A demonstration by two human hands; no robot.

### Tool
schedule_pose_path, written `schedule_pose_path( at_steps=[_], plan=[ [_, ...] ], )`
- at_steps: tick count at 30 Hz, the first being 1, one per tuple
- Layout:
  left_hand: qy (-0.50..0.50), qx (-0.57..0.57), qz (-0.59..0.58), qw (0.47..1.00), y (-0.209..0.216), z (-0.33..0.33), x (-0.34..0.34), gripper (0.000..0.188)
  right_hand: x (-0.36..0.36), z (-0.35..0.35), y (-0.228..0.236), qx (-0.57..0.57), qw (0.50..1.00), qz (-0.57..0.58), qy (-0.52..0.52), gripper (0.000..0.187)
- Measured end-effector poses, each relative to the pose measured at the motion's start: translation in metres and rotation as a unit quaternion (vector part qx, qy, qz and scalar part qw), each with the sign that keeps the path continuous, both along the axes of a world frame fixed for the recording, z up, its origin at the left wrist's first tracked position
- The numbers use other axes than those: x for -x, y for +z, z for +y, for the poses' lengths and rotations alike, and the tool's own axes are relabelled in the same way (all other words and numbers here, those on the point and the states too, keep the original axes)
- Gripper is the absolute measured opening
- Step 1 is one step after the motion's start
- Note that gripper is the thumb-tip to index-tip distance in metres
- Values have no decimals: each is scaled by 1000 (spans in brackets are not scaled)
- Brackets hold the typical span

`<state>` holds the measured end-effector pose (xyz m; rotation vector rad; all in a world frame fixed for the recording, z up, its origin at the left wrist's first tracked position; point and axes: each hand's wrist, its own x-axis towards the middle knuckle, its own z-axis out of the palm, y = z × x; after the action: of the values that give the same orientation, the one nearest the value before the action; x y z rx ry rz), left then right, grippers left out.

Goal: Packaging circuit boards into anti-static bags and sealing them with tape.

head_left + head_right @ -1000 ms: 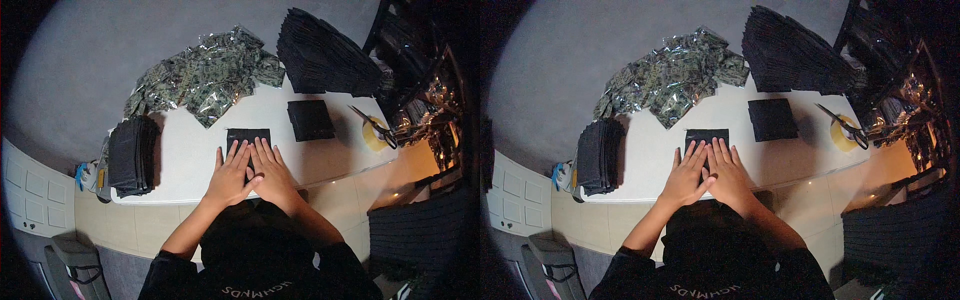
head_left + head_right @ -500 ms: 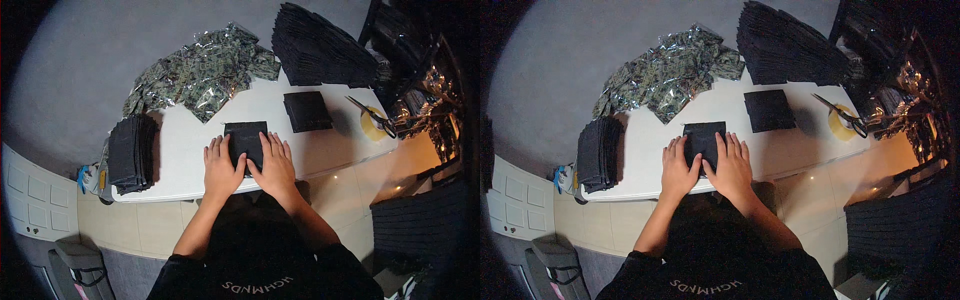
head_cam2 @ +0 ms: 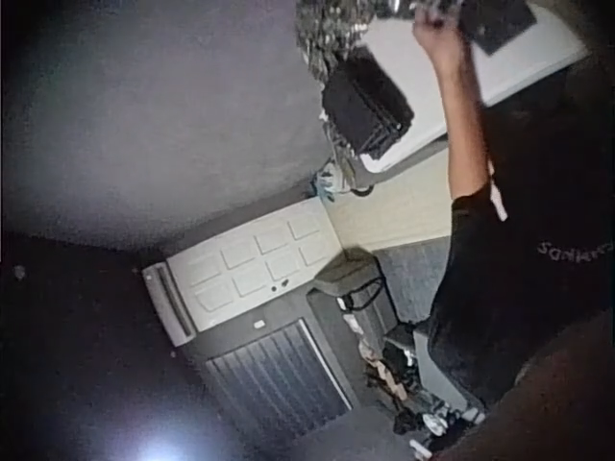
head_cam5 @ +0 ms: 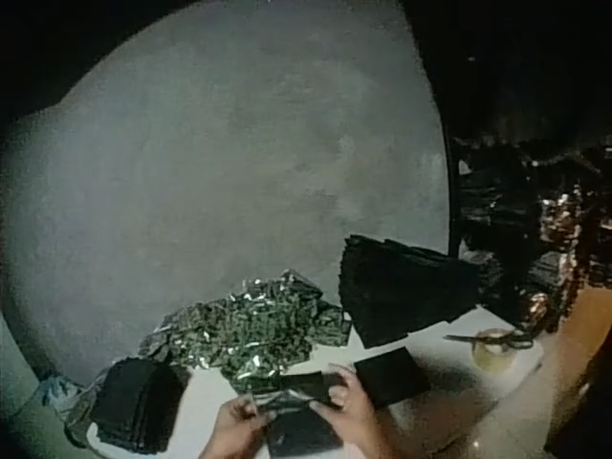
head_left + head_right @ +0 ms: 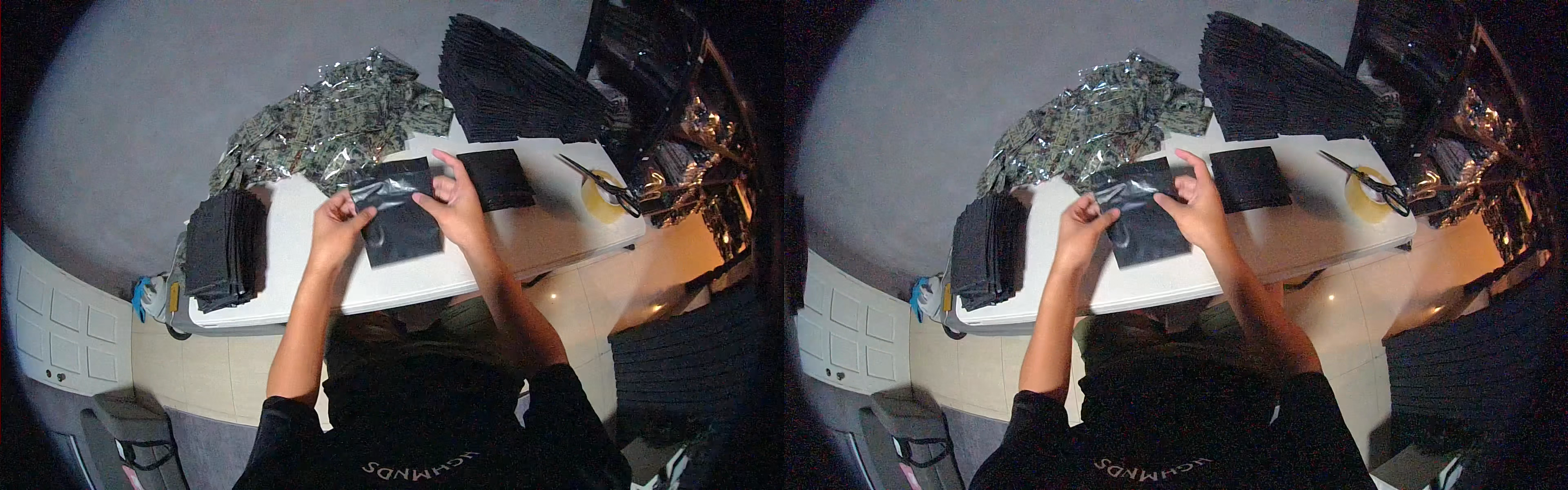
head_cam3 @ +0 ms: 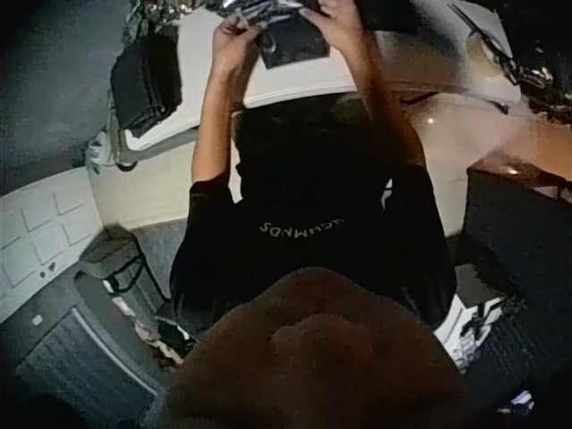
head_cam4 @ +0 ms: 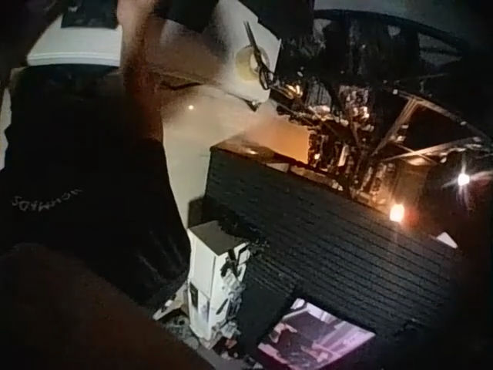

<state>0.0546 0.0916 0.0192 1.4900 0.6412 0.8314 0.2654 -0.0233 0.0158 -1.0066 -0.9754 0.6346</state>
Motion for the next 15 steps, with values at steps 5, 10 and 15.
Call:
schedule_pose_path(
  at_steps=[5, 10, 15],
  plan=[
    [54, -140, -77, 986, 32, -11, -1, 24, -10, -21, 34, -40, 986, -155, -46, 58],
    [-44, -363, 181, 913, 5, -60, 38, 32, -6, -100, 17, 133, 889, -438, -1, 32],
    [-38, -352, 167, 920, -4, -75, 45, 30, -15, -148, -21, 122, 910, -394, -32, 28]
  ],
)
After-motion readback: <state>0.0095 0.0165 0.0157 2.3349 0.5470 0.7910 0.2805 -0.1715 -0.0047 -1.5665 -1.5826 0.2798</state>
